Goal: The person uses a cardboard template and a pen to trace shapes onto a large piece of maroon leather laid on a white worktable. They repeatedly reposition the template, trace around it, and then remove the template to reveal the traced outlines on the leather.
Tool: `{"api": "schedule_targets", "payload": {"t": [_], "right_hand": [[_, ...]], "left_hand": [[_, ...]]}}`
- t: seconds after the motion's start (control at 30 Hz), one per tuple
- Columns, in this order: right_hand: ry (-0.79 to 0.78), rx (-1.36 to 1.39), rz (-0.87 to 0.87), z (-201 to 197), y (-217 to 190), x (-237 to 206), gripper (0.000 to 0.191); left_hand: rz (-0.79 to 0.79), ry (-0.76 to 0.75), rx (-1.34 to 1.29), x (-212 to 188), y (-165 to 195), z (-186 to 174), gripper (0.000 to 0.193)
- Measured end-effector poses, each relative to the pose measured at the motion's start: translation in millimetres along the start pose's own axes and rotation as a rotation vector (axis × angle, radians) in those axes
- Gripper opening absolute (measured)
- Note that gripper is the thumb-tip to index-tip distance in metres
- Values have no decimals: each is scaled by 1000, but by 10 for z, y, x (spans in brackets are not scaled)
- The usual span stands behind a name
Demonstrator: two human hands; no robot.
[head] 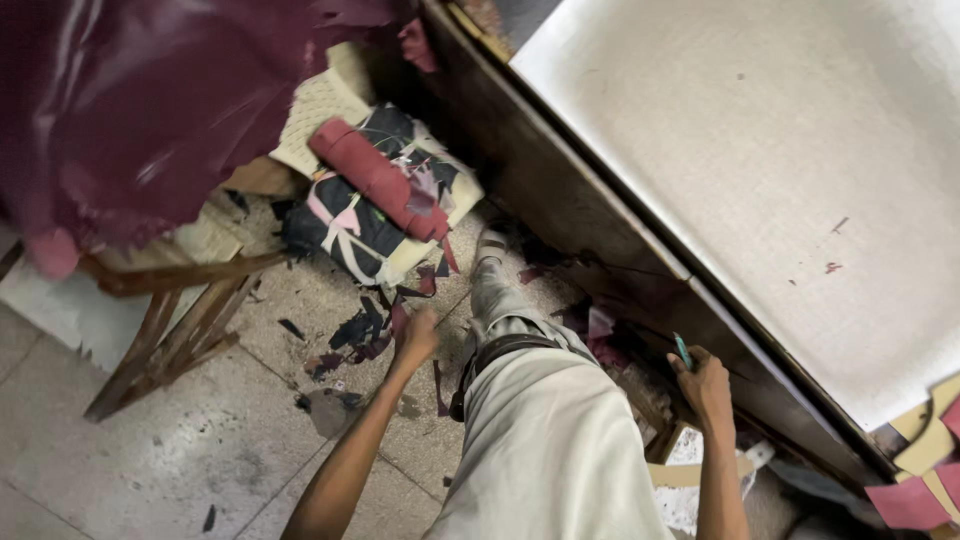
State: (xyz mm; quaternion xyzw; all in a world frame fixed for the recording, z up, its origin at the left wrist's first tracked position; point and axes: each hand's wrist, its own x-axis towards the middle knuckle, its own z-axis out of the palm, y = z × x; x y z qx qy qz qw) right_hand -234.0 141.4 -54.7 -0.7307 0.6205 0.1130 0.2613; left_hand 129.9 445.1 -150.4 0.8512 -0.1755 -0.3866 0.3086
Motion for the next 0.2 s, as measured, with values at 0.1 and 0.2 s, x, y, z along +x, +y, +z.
{"api": "schedule_targets", "payload": {"t": [0.1, 0.2], "right_hand": [[-22, 107, -132, 253, -44, -275, 38], [-17, 229, -304, 504, 90, -692, 37]], "left_hand": [[-421, -471, -470, -976, -642, 306, 32], [-424, -498, -1095, -1786, -1030, 628, 45]]}}
